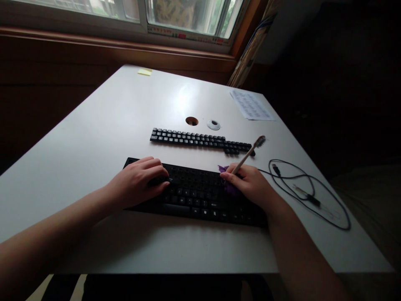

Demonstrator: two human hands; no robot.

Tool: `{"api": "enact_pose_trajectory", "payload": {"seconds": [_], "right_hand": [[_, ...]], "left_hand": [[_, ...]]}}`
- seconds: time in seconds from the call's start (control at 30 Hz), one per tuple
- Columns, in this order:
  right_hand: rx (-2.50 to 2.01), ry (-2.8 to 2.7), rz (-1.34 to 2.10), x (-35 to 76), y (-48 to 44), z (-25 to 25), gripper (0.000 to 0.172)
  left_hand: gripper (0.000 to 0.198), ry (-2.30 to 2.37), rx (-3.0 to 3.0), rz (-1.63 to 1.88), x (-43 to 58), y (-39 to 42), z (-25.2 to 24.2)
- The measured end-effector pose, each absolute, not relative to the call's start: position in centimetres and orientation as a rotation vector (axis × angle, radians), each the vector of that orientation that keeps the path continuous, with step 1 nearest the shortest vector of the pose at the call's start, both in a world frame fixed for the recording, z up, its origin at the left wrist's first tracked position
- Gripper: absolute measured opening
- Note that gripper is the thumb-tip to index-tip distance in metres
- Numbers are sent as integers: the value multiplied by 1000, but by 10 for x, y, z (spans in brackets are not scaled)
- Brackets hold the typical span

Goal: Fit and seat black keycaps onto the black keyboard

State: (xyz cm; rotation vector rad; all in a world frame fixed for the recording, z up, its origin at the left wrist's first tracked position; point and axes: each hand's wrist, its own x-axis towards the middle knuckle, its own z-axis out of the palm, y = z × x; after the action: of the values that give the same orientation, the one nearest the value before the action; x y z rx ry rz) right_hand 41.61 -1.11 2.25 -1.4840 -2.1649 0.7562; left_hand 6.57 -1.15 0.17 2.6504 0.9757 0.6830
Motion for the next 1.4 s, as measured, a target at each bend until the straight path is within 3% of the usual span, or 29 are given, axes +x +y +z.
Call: {"api": "enact_pose_trajectory", "payload": {"seconds": [0.4, 0.63, 1.4], "right_hand": [[-1419, -2157, 640, 421, -14, 28, 31], [-1493, -2056, 666, 418, -15, 28, 22], [-1309, -2051, 719, 392, -18, 22, 15]], "left_hand": [[13, 987, 2643, 688, 65, -11, 0], [13, 982, 2648, 689, 65, -12, 1], [14, 986, 2664, 683, 66, -12, 3]]}}
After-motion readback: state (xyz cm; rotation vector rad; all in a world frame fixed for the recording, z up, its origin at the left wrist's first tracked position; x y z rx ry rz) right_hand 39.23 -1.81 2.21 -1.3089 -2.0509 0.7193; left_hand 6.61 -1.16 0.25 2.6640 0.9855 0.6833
